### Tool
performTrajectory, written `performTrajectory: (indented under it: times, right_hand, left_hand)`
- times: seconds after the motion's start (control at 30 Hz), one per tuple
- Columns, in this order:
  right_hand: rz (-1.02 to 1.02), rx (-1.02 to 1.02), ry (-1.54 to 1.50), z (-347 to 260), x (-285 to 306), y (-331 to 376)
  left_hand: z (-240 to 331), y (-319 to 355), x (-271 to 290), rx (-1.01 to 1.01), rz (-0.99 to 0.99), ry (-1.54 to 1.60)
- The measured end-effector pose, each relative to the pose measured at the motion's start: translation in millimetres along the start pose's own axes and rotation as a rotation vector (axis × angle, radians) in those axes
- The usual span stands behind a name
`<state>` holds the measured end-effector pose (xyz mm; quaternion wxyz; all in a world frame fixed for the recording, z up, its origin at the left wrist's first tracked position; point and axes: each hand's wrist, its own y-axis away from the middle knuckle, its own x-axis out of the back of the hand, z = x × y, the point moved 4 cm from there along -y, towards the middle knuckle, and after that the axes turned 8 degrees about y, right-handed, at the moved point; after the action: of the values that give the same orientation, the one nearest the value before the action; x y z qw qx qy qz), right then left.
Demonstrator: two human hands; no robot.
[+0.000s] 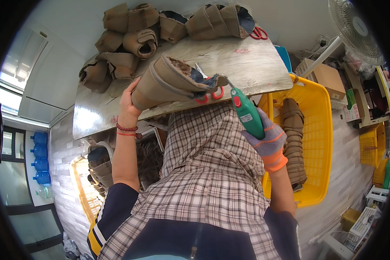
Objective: The person uses a green electric trimmer to cut the edges of several brown slip-on shoes on a table, then switches to red-handled scissors to trim the interior lining. Finished shoes are placed back on the table.
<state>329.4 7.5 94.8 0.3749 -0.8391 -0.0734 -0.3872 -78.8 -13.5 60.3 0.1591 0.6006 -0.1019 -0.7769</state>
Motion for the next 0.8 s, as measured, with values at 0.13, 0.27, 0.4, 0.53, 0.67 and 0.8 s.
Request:
performTrajectory:
  times: [0.13,0.27,0.4,0.53,0.67,0.8]
  right_hand:
    - [0.035,0.222,0.172,-15.6,-4.1,-9.4]
    - [0.023,0.345,0.203,-14.9,-9.9,-11.8]
    - [0.011,0.4,0.254,-13.7,-11.9,-12.1]
    - [0.031,0.411,0.268,-14.7,-12.5,-13.4]
    - [0.03,0.422,0.215,-15.9,-13.5,-14.4]
    - [0.047,0.431,0.174,-22.6,-13.3,-17.3]
  left_hand:
    - [8.5,21.1,12.4,0.0,-0.003,0.044]
    - [14.0,27.5,21.8,0.057,-0.053,0.067]
    - [12.6,32.5,18.6,0.08,-0.066,0.064]
    - [9.7,34.3,18.9,0.003,0.008,0.049]
    - [3.1,29.2,21.8,-0.028,0.033,0.029]
    - [-5.5,29.7,18.3,0.033,-0.017,0.064]
